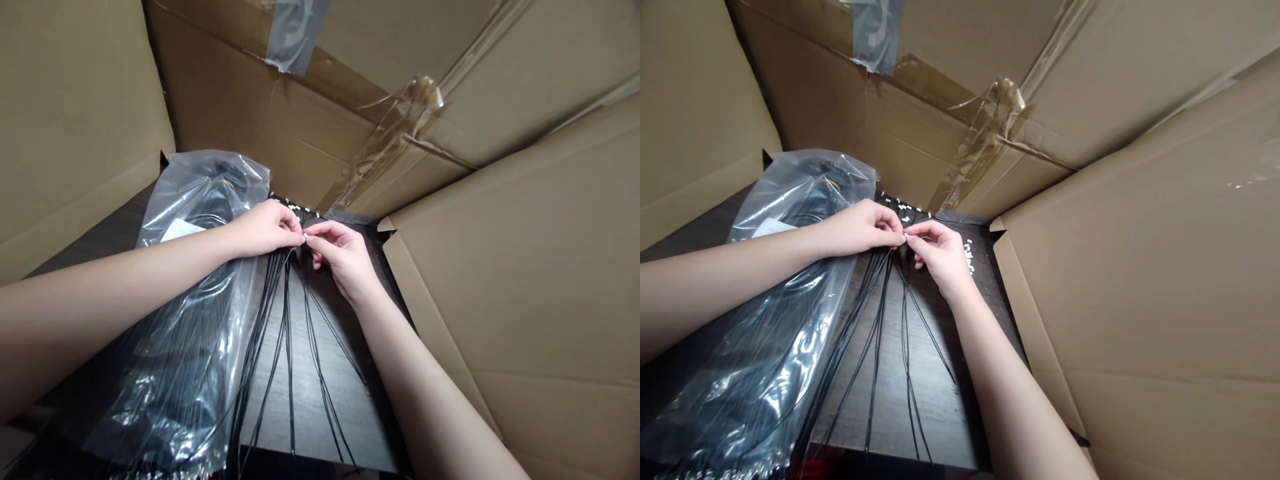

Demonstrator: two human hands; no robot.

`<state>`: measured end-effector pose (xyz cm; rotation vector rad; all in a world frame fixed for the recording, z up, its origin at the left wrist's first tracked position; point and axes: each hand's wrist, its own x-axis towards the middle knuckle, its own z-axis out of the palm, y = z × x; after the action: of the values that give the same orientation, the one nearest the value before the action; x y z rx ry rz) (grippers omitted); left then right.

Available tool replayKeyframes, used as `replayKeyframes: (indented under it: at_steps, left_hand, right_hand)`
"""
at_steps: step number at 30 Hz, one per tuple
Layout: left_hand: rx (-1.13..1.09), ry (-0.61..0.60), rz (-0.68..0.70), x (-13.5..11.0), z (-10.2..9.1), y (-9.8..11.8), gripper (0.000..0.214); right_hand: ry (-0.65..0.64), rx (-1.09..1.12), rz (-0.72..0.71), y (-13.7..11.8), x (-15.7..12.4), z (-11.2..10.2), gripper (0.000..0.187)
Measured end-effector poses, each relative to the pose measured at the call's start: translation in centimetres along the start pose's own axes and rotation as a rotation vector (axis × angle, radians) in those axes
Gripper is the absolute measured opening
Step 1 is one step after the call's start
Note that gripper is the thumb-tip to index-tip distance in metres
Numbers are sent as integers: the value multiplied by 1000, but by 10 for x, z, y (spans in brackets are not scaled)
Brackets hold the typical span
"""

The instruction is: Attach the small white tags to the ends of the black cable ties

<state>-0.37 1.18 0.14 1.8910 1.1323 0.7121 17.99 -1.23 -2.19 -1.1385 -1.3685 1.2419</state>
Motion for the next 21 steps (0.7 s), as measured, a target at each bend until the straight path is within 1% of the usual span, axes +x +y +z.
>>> replayKeyframes:
  at_steps: [10, 21]
  left_hand:
    - [-13, -18, -12, 0, 0, -1, 14]
    - [-37, -23, -6, 1, 1, -3, 14]
  right_hand:
    - [21, -45, -3, 2, 2, 1, 24]
    - [7, -8, -14, 0, 0, 1, 21]
